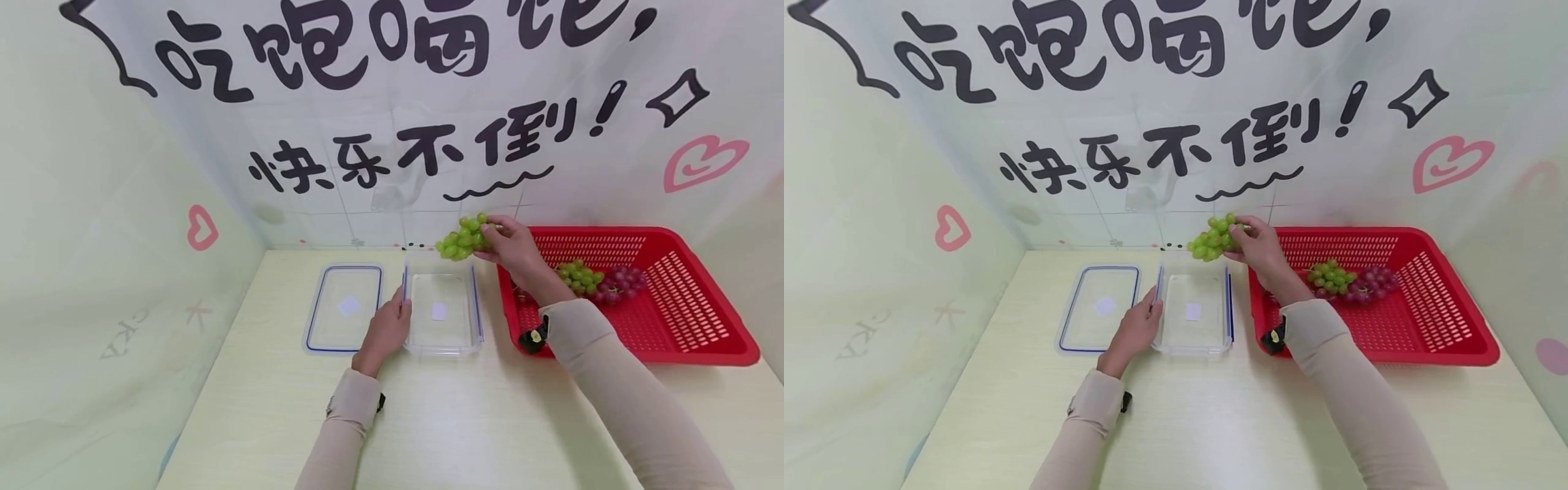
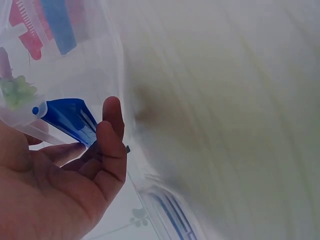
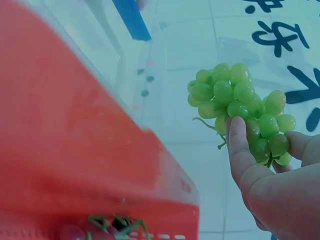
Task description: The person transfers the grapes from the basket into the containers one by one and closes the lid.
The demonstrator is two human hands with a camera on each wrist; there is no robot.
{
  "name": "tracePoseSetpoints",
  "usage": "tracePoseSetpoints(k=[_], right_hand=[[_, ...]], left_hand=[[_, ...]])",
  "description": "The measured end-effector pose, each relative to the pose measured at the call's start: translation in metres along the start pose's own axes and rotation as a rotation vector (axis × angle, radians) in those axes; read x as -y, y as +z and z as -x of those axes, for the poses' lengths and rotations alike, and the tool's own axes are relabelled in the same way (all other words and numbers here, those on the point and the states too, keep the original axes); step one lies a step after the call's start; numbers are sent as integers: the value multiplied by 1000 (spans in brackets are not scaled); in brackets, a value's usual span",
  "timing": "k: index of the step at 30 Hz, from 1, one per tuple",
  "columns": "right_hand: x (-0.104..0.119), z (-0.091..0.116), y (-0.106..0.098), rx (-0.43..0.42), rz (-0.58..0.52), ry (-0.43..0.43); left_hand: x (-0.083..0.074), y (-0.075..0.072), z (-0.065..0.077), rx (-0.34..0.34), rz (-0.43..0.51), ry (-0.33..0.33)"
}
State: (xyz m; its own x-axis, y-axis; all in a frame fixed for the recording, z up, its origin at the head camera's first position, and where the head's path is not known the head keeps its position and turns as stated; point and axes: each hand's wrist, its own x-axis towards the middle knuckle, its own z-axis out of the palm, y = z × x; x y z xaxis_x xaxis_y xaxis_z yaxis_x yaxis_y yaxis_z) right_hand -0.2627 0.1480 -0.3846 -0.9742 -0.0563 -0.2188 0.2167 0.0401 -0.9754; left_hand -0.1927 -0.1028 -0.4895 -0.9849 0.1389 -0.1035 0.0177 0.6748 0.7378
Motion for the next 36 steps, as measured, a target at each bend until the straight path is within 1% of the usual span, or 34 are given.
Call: tracePoseSetpoints(k=[4,10,17,21,27,33,36], right_hand=[[-4,-2,9,-3,7,22],[-6,-3,21,14,25,22],[-13,-5,33,-15,29,84],[-17,-5,41,-35,3,118],[-23,-7,51,-67,-57,138],[-32,-7,57,-28,-103,153],[-36,-8,59,-25,-114,168]], left_hand=[[0,0,0,-1,-10,-6],[-1,-2,1,-2,-11,-5],[-2,-3,1,16,1,1],[-2,-2,1,18,1,-6],[-2,-2,1,19,-3,-25],[-1,-3,0,11,-6,-28],[-2,-3,0,15,0,-30]])
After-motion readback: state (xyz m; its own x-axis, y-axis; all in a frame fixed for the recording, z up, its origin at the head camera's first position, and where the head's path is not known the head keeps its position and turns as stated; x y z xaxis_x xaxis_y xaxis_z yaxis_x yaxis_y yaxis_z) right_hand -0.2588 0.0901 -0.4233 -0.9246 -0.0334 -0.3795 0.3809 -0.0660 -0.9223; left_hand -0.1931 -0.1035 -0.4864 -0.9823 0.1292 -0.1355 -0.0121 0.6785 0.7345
